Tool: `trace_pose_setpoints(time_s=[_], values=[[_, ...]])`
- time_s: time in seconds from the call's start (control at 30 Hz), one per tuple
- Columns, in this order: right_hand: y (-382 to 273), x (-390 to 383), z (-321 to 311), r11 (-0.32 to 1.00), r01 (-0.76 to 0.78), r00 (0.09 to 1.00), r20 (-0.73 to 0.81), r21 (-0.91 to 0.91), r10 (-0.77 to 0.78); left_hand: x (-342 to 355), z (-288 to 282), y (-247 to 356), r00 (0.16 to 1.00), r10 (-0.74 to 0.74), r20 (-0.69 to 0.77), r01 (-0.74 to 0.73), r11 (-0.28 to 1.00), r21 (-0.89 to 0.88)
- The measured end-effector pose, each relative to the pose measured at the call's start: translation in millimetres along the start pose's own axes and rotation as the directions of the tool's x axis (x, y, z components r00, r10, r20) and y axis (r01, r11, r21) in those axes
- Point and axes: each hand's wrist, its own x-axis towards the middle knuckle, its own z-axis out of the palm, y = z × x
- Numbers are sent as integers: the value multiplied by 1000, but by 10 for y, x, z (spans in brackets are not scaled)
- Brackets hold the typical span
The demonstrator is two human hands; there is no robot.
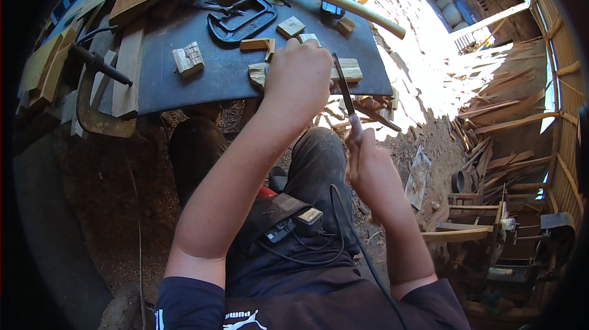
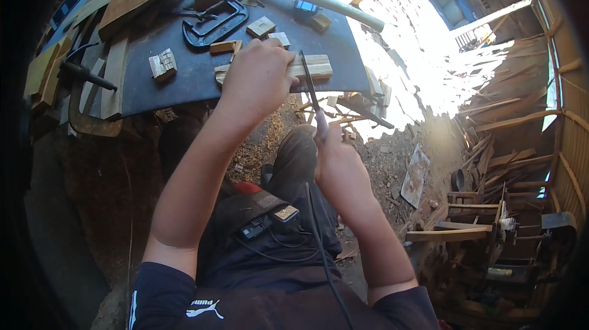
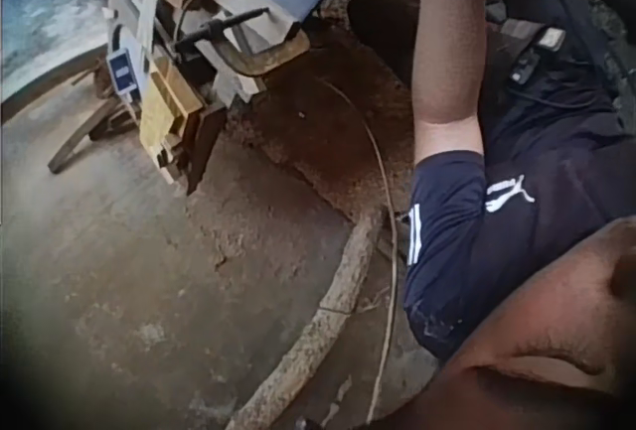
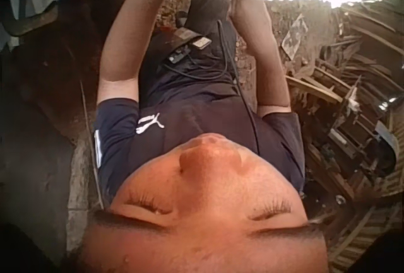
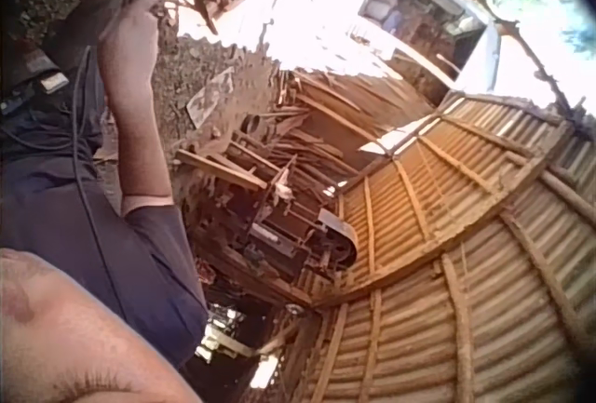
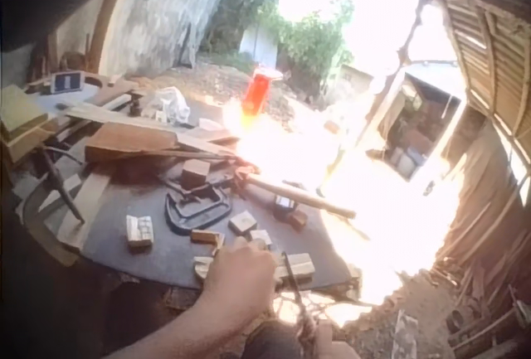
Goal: Measure and carve small wooden pieces for assembly.
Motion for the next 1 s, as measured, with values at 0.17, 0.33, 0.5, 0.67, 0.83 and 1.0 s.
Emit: trace_pose_setpoints(time_s=[0.17, 0.33, 0.5, 0.67, 0.83, 1.0], values=[[-43, 444, -142, 998, 20, 1000, -21, 53, -19, 50, -8, 53, 998, 45, -38, -47, 998, -37], [-117, 481, 57, 994, 107, 988, -113, 24, -104, 2, 8, -26, 1000, 9, -5, -9, 1000, 1], [-19, 168, -20, 996, -64, 997, 27, -62, 66, 76, -37, 95, 1000, 15, 26, -15, 1000, -7], [-30, 529, 91, 996, 70, 993, -88, -46, -74, 29, -48, -16, 999, 32, -21, -33, 999, -26], [49, 104, 117, 997, -64, 998, 10, -52, 65, 17, -33, 39, 999, 20, 34, -22, 998, 57], [-18, 627, 0, 993, 114, 987, -114, 15, -111, 52, -46, 29, 998, 61, -11, -61, 998, 1]])
